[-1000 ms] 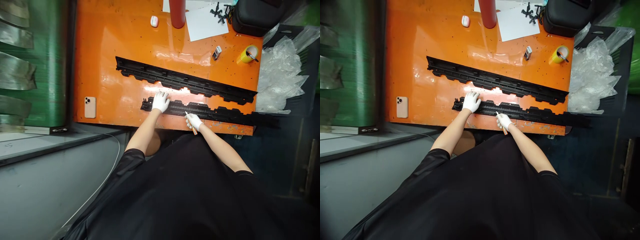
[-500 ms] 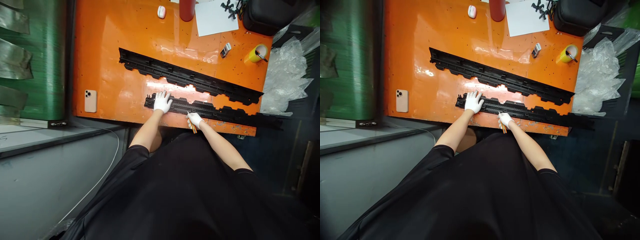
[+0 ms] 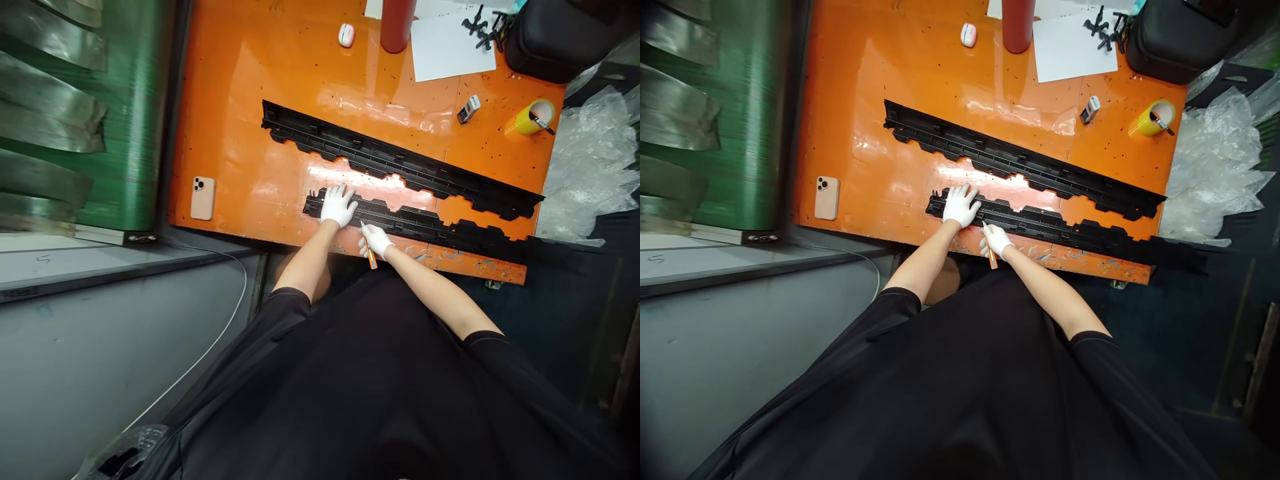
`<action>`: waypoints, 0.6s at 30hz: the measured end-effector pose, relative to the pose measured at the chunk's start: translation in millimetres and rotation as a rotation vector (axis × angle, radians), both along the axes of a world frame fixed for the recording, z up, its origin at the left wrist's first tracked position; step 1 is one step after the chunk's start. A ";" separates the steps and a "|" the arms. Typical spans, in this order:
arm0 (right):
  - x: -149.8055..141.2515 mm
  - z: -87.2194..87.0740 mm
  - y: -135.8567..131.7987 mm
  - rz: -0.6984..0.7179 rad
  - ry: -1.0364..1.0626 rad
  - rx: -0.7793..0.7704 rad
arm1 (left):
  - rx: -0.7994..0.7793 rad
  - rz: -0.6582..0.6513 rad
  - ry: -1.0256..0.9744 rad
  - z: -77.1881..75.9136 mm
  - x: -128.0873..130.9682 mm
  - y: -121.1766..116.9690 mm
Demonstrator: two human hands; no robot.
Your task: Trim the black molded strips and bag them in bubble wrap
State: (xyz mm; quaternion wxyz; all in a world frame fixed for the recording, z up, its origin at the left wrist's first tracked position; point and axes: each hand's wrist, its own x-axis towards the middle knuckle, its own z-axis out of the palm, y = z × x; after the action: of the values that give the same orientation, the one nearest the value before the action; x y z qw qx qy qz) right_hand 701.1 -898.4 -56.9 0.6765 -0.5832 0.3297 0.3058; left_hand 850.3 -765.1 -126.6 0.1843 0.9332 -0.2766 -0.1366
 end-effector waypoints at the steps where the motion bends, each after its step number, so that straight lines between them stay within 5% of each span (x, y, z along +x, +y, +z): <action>1: 5.5 -3.3 11.3 -0.018 0.014 -0.014 | 0.004 -0.003 -0.011 -0.1 -0.2 0.0; 6: 23.6 -9.3 26.7 -0.004 0.071 -0.086 | 0.037 -0.017 -0.043 0.8 -0.5 0.0; 11: 19.4 5.1 -33.5 0.197 0.115 -0.177 | 0.041 -0.049 -0.021 1.9 2.8 4.5; 14: -18.5 21.6 -92.9 0.193 0.079 -0.273 | 0.041 -0.067 -0.018 0.6 7.5 7.2; 18: -112.5 37.4 -148.0 0.045 0.053 -0.312 | 0.035 -0.067 -0.039 7.9 7.9 7.9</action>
State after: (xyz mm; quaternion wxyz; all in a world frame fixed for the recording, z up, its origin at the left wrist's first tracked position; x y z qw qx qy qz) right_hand 588.5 -1046.4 -19.5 0.5618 -0.6800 0.3780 0.2812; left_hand 858.2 -757.1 -118.7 0.1578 0.9290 -0.3089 -0.1291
